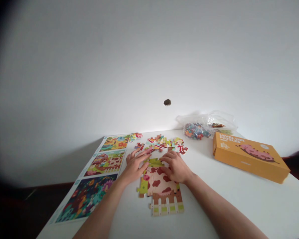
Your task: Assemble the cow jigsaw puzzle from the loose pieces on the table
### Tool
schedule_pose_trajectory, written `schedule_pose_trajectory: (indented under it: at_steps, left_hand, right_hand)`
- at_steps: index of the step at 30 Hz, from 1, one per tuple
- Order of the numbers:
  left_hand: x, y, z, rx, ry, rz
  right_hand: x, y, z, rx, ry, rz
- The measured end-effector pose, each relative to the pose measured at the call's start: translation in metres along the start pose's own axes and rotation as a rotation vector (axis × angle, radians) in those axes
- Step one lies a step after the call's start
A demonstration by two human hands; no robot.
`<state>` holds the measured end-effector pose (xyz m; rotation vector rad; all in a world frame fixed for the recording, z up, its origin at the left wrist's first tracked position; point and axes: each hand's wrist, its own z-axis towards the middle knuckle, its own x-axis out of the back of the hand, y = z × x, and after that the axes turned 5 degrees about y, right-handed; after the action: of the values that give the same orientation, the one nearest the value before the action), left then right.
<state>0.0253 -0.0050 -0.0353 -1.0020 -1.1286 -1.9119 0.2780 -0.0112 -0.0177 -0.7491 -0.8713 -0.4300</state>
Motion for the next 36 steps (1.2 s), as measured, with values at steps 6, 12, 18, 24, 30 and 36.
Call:
schedule_pose_trajectory:
  at_steps: [6,12,18,24,30,36]
  left_hand:
    - [-0.003,-0.001,0.001,0.099,0.049,0.054]
    - [-0.001,-0.005,0.001,0.146,0.082,0.078]
    - [0.001,-0.001,-0.001,0.103,0.029,0.061]
    - [0.003,0.004,-0.004,0.043,-0.034,0.04]
    - [0.005,0.011,-0.005,0.006,-0.063,0.02]
    - [0.006,0.013,-0.007,-0.007,-0.068,0.013]
  right_hand:
    - [-0.006,0.019,-0.002,-0.231,-0.007,-0.207]
    - [-0.007,0.025,0.0,-0.313,0.116,-0.229]
    - [-0.006,0.031,-0.001,-0.563,0.138,-0.334]
    - [-0.005,0.034,0.001,-0.524,0.155,-0.281]
    - [-0.005,0.037,0.004,-0.437,0.069,-0.27]
    - [-0.01,0.031,0.008,-0.368,-0.099,-0.248]
